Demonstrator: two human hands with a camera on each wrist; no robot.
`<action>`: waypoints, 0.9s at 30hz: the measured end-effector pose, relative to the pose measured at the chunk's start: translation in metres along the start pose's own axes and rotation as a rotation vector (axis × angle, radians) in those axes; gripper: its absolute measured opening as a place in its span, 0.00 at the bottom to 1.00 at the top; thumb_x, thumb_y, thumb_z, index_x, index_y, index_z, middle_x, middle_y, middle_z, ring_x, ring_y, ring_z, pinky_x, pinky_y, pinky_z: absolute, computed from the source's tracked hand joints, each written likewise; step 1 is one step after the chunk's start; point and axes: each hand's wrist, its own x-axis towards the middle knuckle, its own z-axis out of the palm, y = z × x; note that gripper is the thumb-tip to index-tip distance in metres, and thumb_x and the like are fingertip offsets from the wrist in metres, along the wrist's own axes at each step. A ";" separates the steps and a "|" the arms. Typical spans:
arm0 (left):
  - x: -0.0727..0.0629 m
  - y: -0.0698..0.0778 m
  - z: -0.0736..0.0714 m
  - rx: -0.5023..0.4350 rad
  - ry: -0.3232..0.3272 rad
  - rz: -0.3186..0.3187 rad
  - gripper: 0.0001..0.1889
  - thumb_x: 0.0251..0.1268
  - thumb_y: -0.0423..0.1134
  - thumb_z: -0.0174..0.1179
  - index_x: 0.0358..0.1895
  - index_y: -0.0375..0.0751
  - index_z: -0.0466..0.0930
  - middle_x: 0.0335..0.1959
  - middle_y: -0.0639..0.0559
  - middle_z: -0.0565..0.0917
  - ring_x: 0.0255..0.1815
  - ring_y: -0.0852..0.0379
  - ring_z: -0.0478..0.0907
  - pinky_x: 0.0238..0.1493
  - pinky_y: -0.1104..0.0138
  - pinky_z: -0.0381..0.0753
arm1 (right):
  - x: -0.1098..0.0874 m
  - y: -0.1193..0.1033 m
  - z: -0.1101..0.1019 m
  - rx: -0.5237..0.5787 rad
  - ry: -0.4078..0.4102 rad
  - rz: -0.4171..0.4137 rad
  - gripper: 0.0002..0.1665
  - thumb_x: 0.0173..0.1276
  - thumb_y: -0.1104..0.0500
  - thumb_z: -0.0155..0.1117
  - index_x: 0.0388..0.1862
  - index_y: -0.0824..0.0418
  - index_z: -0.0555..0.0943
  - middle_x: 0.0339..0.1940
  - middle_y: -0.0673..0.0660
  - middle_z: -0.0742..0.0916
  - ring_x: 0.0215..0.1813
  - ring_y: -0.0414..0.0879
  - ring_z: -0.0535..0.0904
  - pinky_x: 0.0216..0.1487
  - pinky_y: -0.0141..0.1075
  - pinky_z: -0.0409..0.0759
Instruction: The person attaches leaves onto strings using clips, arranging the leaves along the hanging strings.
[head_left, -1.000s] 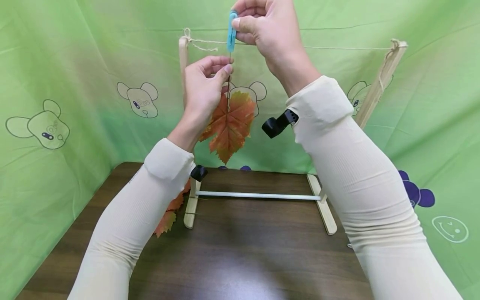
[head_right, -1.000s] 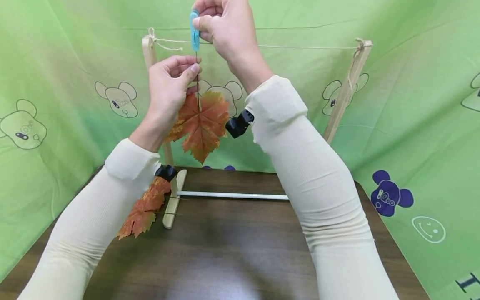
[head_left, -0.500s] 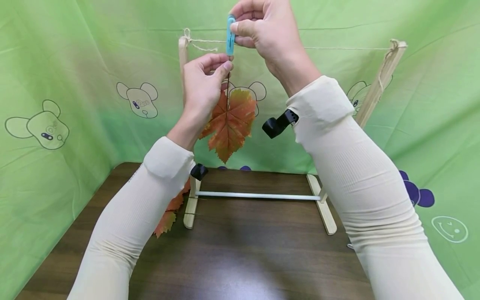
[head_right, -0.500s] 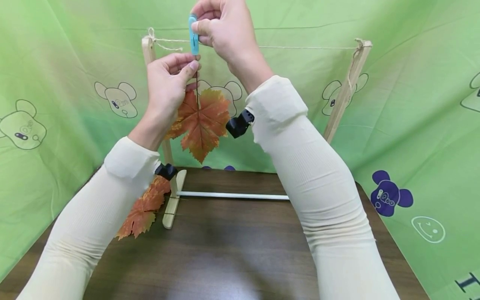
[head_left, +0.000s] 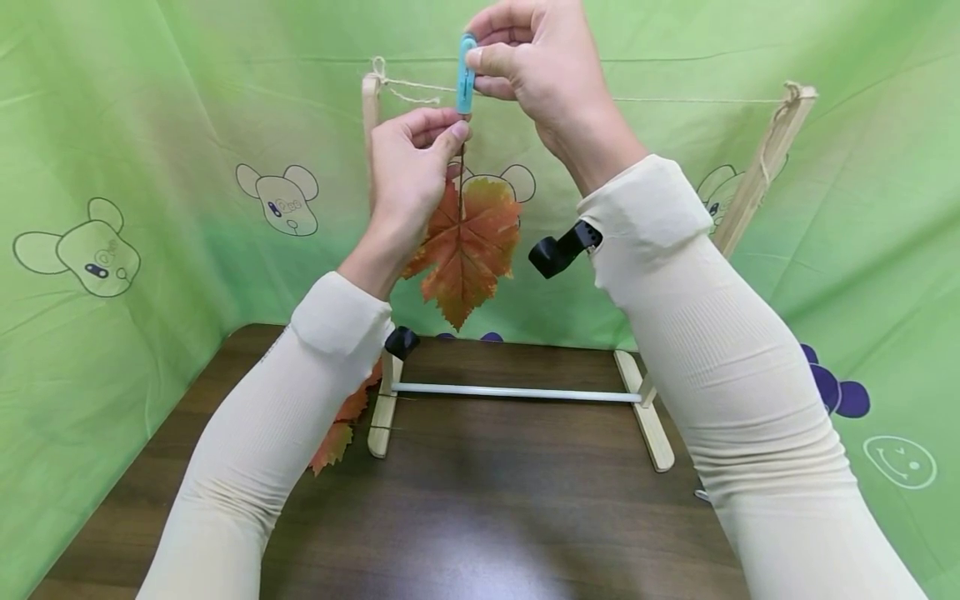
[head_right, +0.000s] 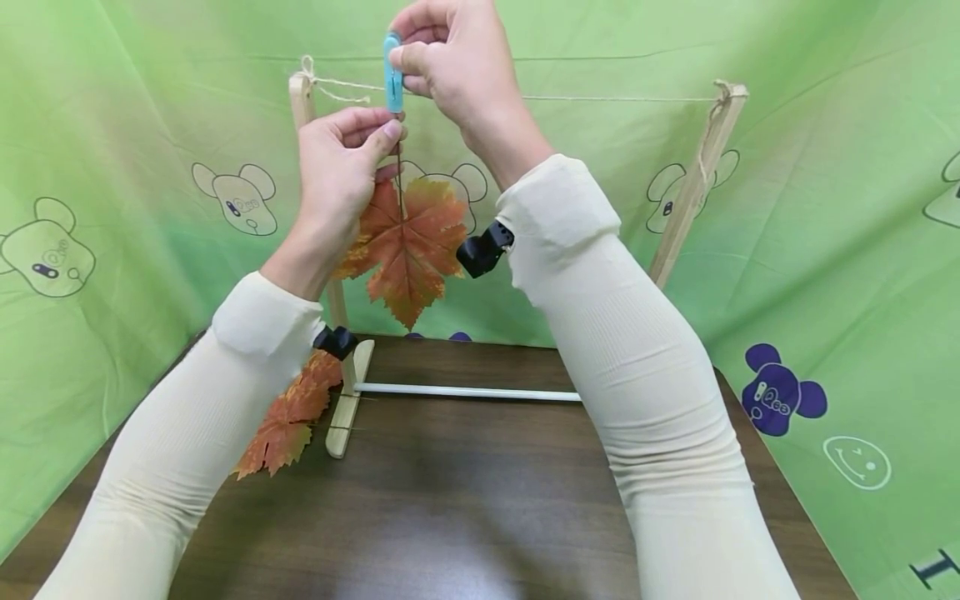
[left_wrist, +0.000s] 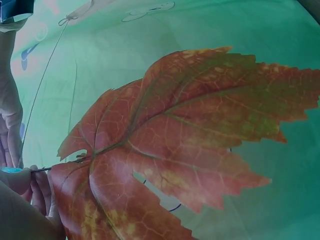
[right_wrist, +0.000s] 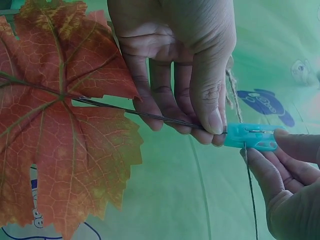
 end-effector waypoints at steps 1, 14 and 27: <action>0.000 0.000 0.000 0.001 0.001 -0.001 0.10 0.70 0.34 0.68 0.50 0.36 0.90 0.40 0.47 0.90 0.37 0.59 0.84 0.39 0.69 0.87 | 0.000 0.000 0.000 0.003 0.001 0.002 0.08 0.67 0.76 0.68 0.33 0.65 0.86 0.33 0.56 0.83 0.38 0.45 0.82 0.44 0.32 0.88; -0.001 -0.001 0.002 -0.011 0.002 -0.005 0.11 0.70 0.35 0.68 0.51 0.35 0.90 0.42 0.47 0.90 0.43 0.55 0.85 0.44 0.68 0.88 | -0.002 0.001 -0.003 -0.073 -0.006 -0.008 0.06 0.69 0.73 0.68 0.36 0.64 0.87 0.34 0.55 0.83 0.40 0.44 0.82 0.47 0.32 0.89; -0.004 -0.002 -0.001 -0.016 -0.004 0.047 0.10 0.72 0.31 0.66 0.52 0.31 0.88 0.43 0.44 0.90 0.38 0.60 0.83 0.43 0.71 0.83 | -0.003 0.000 -0.001 -0.091 -0.019 0.034 0.08 0.69 0.72 0.66 0.46 0.68 0.87 0.40 0.55 0.85 0.45 0.44 0.83 0.56 0.35 0.88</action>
